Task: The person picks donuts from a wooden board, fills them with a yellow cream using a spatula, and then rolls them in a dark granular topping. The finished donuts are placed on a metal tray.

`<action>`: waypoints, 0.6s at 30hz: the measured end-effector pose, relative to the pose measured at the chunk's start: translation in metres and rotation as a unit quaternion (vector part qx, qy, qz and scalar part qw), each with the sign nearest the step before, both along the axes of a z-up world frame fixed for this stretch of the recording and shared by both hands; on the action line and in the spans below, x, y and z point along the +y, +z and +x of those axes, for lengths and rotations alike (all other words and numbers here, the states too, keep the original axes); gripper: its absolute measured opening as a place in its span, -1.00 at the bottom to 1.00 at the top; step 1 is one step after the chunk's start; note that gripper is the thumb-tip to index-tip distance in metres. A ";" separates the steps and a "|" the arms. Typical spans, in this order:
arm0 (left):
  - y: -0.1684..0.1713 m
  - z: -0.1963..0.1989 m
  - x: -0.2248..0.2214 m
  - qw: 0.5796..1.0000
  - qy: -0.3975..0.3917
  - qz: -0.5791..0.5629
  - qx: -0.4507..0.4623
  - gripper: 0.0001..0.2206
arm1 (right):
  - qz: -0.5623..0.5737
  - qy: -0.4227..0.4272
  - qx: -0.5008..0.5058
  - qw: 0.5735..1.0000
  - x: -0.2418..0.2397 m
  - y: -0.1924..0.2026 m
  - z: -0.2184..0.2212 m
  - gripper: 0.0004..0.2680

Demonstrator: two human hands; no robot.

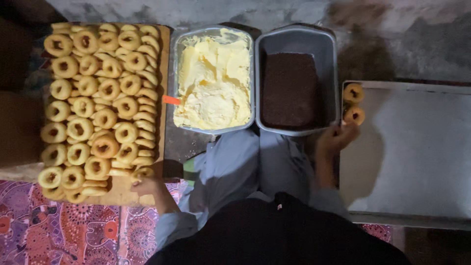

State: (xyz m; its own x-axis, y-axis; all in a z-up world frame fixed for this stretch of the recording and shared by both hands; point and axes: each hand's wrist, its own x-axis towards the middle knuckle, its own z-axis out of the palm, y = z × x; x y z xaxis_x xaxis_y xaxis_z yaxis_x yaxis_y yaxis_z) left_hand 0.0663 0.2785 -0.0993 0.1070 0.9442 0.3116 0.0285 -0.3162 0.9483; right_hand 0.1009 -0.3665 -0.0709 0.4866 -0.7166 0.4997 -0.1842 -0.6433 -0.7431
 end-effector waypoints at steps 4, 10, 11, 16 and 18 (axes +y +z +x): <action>0.009 -0.029 -0.050 0.945 -0.168 -0.263 -0.100 -0.54 | 0.237 0.347 -0.265 0.868 0.162 0.001 -0.015 -0.85; 0.089 -0.052 -0.221 0.734 -0.474 -0.468 -0.136 -0.53 | 0.549 0.537 0.173 0.617 0.273 -0.001 -0.047 -0.73; 0.108 -0.051 -0.230 0.722 -0.484 -0.476 -0.136 -0.57 | 0.494 0.559 0.167 0.645 0.276 -0.002 -0.041 -0.76; 0.162 -0.035 -0.229 0.634 -0.528 -0.550 -0.134 -0.68 | 0.423 0.437 0.001 0.794 0.248 0.030 -0.018 -0.73; 0.158 -0.024 -0.229 0.627 -0.472 -0.616 -0.068 -0.67 | 0.264 0.483 0.030 0.834 0.245 0.060 -0.022 -0.65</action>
